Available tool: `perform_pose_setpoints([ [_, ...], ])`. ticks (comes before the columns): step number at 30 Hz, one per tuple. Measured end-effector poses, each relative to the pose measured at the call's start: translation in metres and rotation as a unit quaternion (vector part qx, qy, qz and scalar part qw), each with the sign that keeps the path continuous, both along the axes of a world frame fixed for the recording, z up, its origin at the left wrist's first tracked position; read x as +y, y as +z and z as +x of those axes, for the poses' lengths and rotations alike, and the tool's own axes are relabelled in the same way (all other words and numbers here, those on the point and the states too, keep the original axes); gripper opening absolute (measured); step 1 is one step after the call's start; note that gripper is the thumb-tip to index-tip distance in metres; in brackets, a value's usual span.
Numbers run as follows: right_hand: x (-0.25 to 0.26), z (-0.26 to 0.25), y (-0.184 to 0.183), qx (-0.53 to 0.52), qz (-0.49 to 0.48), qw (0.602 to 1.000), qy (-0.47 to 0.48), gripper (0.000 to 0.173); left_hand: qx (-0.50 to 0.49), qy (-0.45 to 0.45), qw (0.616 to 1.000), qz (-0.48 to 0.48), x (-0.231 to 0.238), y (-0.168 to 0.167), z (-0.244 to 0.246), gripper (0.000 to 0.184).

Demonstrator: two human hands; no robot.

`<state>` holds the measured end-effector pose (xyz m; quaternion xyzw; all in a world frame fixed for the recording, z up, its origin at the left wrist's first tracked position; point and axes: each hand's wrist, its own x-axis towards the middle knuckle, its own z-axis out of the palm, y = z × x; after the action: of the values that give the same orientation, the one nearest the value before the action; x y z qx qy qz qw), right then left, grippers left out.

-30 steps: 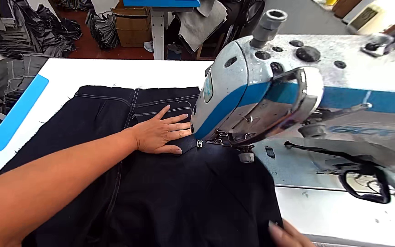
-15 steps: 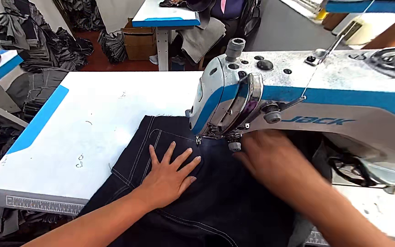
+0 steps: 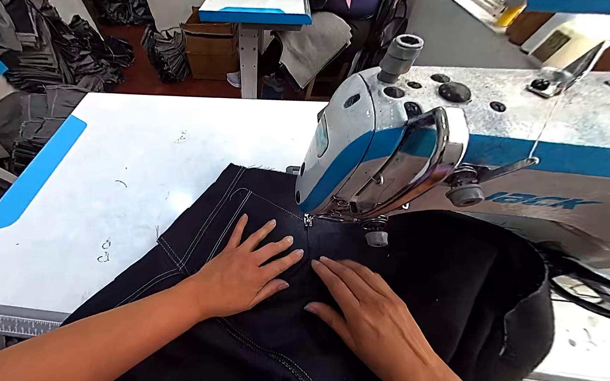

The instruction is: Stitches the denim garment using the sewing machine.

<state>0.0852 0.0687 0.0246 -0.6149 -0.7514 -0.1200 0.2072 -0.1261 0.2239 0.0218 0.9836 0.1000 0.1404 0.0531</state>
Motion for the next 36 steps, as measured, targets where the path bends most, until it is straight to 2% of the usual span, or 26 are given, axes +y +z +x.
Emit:
perform_pose_setpoints([
  [4, 0.006, 0.007, -0.012, 0.035, -0.014, 0.998, 0.04, 0.055, -0.035, -0.011, 0.999, -0.015, 0.0, -0.002, -0.003, 0.044],
  [21, 0.004, 0.012, -0.013, 0.037, -0.054, 0.997, 0.033, 0.06, -0.039, -0.008, 0.999, -0.013, -0.005, -0.003, -0.001, 0.043],
  [30, 0.036, 0.031, -0.018, 0.067, -0.039, 0.997, 0.023, 0.057, -0.037, 0.006, 0.999, -0.025, 0.031, 0.0, 0.019, 0.044],
  [36, 0.035, 0.034, -0.019, 0.094, -0.022, 0.995, 0.032, 0.048, -0.032, 0.005, 0.999, -0.012, 0.033, 0.001, 0.02, 0.045],
])
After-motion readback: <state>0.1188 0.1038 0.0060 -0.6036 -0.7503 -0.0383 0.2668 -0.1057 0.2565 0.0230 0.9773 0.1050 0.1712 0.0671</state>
